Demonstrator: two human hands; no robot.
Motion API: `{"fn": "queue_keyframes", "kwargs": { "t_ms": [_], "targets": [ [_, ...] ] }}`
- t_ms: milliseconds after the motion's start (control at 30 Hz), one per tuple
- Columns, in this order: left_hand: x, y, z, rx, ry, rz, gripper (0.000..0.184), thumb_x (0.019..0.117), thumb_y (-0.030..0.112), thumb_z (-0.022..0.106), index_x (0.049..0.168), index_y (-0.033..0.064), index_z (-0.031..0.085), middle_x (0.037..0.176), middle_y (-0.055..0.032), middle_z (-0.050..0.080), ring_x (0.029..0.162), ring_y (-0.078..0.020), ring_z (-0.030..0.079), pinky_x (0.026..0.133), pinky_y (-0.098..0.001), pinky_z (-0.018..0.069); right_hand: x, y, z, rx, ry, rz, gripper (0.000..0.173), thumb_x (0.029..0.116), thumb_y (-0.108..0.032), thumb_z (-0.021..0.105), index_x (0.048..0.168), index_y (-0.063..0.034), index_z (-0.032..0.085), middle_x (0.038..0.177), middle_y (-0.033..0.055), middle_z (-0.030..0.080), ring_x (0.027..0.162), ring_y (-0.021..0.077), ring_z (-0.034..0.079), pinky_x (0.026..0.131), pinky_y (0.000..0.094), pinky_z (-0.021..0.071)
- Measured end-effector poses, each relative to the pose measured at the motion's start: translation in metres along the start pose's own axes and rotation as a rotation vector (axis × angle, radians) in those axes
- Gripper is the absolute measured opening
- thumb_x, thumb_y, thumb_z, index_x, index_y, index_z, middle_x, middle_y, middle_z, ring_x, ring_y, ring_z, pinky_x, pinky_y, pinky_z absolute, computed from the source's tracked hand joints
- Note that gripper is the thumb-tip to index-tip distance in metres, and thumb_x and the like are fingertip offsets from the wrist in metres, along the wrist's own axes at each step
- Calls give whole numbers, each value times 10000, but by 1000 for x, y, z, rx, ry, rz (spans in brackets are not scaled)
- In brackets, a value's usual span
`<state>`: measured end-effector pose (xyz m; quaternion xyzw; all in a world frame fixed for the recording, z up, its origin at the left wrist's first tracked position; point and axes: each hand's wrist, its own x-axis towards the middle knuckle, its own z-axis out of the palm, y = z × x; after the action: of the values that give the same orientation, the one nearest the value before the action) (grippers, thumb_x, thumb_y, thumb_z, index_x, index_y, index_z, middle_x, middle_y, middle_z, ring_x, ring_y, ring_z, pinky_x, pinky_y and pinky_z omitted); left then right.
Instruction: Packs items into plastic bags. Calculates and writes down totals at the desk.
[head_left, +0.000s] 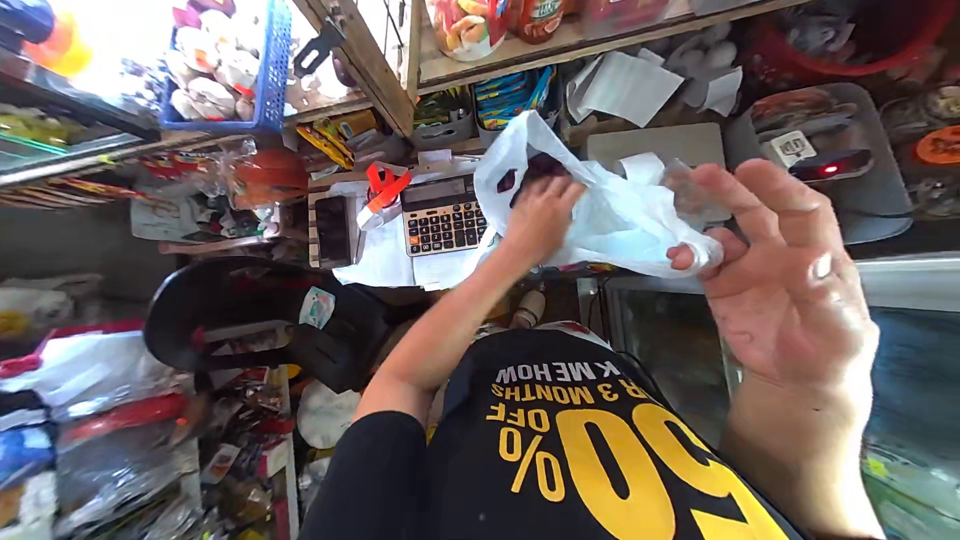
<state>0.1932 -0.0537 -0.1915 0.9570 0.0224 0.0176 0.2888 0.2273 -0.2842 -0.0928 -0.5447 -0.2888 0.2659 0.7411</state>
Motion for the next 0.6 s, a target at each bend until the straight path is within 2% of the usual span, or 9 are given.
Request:
{"fn": "queue_keyframes", "kwargs": {
  "t_ms": [67, 133, 233, 300, 333, 400, 467, 533, 600],
  "targets": [
    [10, -24, -20, 91, -56, -113, 760, 725, 64, 885, 1429, 100, 601, 1520, -259, 483, 1430, -552, 358, 1101, -756, 303, 2, -5, 3, 70, 139, 101, 440, 1049, -377, 522, 1457, -230, 450, 1439, -47, 545, 1083, 95, 650, 891, 249, 569],
    [14, -41, -52, 189, -119, -202, 968, 645, 54, 936, 1514, 118, 513, 1605, -285, 345, 1483, -581, 222, 1113, -792, 230, 2, -4, -3, 119, 252, 231, 362, 1047, -288, 486, 1406, -251, 453, 1321, -59, 614, 999, 80, 671, 848, 243, 581],
    [22, -47, -89, 357, -184, -209, 1009, 649, 70, 943, 1536, 92, 464, 1620, -295, 300, 1499, -556, 203, 1181, -731, 173, -8, 7, -17, -49, 125, 379, 375, 1045, -273, 490, 1414, -270, 427, 1233, -51, 643, 911, 75, 679, 821, 252, 588],
    [23, -41, -97, 451, -231, -206, 986, 657, 55, 931, 1527, 105, 469, 1622, -266, 303, 1512, -522, 193, 1205, -697, 137, -15, 15, -21, -199, -28, 374, 427, 1010, -262, 537, 1433, -221, 489, 1190, -21, 660, 911, 90, 666, 814, 254, 576],
    [21, -35, -98, 483, -255, -211, 974, 653, 29, 922, 1519, 114, 484, 1624, -252, 308, 1514, -516, 193, 1205, -698, 127, -17, 17, -22, -228, -68, 318, 450, 1004, -299, 575, 1440, -209, 509, 1213, -23, 668, 953, 90, 667, 836, 247, 571],
    [17, -23, -99, 546, -297, -230, 878, 671, -9, 890, 1468, 135, 549, 1596, -211, 377, 1489, -497, 257, 1179, -693, 191, -15, 17, -23, -229, -73, 135, 539, 1005, -396, 606, 1488, -201, 468, 1370, -31, 605, 1100, 93, 632, 909, 249, 545],
    [13, -6, -97, 534, -259, -217, 568, 770, -82, 778, 1306, 75, 671, 1442, -214, 545, 1394, -482, 402, 1114, -662, 304, -6, 10, -20, -196, -40, 10, 667, 999, -466, 598, 1563, -210, 352, 1514, -10, 491, 1227, 140, 581, 981, 296, 523],
    [13, 10, -88, 442, -170, -142, 295, 888, -108, 625, 1144, -5, 726, 1236, -247, 660, 1245, -474, 552, 1043, -632, 404, 2, 5, -13, -125, -43, -38, 735, 991, -490, 602, 1595, -243, 264, 1580, -10, 410, 1315, 183, 542, 1039, 356, 520],
    [24, 17, -72, 305, -250, -101, 207, 948, -67, 568, 1096, -39, 710, 1158, -245, 671, 1128, -435, 634, 957, -591, 492, 5, 3, -3, -82, -80, -45, 741, 987, -483, 614, 1595, -246, 262, 1611, -9, 363, 1321, 190, 544, 1025, 372, 544]
  ]
}}
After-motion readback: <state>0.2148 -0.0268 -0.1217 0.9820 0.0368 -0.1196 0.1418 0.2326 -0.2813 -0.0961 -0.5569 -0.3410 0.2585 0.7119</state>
